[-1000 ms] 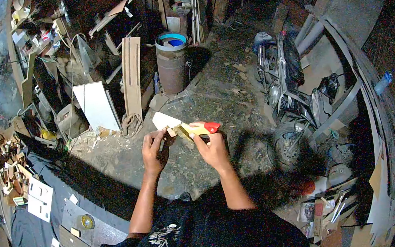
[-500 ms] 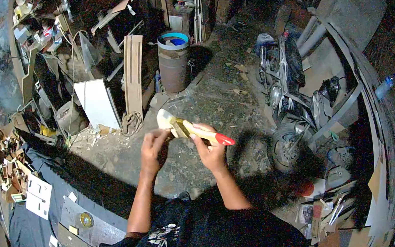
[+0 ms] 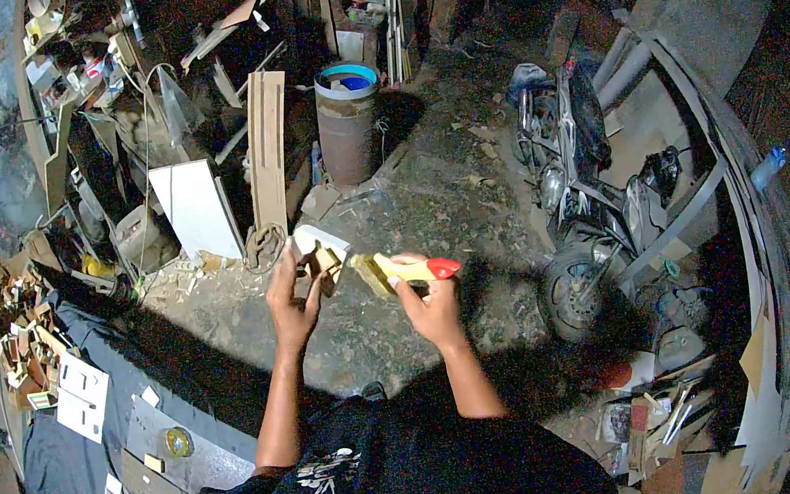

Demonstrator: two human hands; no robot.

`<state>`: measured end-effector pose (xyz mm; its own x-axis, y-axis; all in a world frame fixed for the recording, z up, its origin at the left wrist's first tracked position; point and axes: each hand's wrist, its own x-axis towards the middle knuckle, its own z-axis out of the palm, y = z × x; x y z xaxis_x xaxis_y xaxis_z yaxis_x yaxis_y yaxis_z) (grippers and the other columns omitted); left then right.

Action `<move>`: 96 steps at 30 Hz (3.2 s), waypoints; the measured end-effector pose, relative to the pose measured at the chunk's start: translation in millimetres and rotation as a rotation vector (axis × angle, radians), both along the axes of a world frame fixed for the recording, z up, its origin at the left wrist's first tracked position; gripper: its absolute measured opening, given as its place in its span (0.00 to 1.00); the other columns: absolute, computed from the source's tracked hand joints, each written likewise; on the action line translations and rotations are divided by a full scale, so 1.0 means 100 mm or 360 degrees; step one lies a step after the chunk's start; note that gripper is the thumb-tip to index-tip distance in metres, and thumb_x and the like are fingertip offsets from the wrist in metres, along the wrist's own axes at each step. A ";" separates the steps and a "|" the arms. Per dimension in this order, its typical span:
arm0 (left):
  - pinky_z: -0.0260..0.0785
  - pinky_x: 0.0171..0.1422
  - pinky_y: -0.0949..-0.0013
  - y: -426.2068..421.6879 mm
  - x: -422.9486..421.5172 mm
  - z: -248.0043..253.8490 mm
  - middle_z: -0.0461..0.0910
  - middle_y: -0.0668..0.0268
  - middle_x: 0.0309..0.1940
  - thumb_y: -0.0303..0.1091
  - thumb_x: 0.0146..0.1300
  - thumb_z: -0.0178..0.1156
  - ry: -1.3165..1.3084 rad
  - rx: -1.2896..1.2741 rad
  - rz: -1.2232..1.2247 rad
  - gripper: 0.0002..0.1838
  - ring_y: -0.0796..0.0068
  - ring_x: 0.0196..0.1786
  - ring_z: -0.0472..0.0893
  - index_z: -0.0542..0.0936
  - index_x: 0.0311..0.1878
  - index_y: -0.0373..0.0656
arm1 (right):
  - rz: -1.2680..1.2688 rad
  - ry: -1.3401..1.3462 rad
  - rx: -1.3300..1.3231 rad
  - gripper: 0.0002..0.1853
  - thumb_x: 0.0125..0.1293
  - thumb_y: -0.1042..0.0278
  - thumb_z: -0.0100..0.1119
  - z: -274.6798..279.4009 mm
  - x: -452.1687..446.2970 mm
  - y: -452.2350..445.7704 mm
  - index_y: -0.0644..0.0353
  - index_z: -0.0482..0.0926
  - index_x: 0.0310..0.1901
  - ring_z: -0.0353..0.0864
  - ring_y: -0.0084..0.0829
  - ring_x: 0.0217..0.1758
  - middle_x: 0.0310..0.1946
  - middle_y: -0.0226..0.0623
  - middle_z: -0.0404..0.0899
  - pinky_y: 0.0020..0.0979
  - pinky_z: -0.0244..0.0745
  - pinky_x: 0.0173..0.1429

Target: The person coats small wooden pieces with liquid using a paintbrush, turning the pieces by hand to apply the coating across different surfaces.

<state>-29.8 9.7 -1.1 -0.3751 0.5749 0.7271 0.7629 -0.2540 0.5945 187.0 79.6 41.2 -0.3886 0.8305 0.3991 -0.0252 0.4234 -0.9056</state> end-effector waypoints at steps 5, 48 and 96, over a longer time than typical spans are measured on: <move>0.76 0.55 0.66 -0.02 0.10 -0.10 0.81 0.55 0.49 0.23 0.58 0.69 -0.0708 -0.0111 -0.0334 0.51 0.71 0.49 0.83 0.46 0.80 0.41 | -0.0105 0.0519 -0.0299 0.15 0.66 0.81 0.59 -0.09 -0.02 0.11 0.67 0.75 0.54 0.82 0.23 0.46 0.46 0.37 0.81 0.25 0.78 0.48; 0.75 0.63 0.65 0.06 0.19 -0.34 0.77 0.56 0.61 0.12 0.54 0.63 -0.2143 -0.0216 -0.1321 0.43 0.66 0.61 0.80 0.59 0.75 0.34 | -0.0252 0.0790 -0.0909 0.14 0.70 0.75 0.57 -0.38 -0.02 0.19 0.59 0.74 0.56 0.81 0.22 0.41 0.45 0.33 0.80 0.27 0.79 0.35; 0.72 0.65 0.68 0.11 0.46 -0.19 0.75 0.54 0.63 0.12 0.60 0.60 -0.1611 -0.0226 -0.0863 0.36 0.68 0.60 0.79 0.61 0.72 0.26 | -0.0328 0.0335 0.0454 0.14 0.65 0.81 0.61 0.06 -0.15 -0.04 0.70 0.76 0.53 0.80 0.28 0.51 0.49 0.41 0.80 0.29 0.75 0.57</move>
<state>15.9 20.3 -19.7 -0.4280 0.8911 0.1510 -0.2675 -0.2845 0.9206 171.9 75.2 47.2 -0.1107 0.7268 0.6779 -0.0860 0.6725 -0.7351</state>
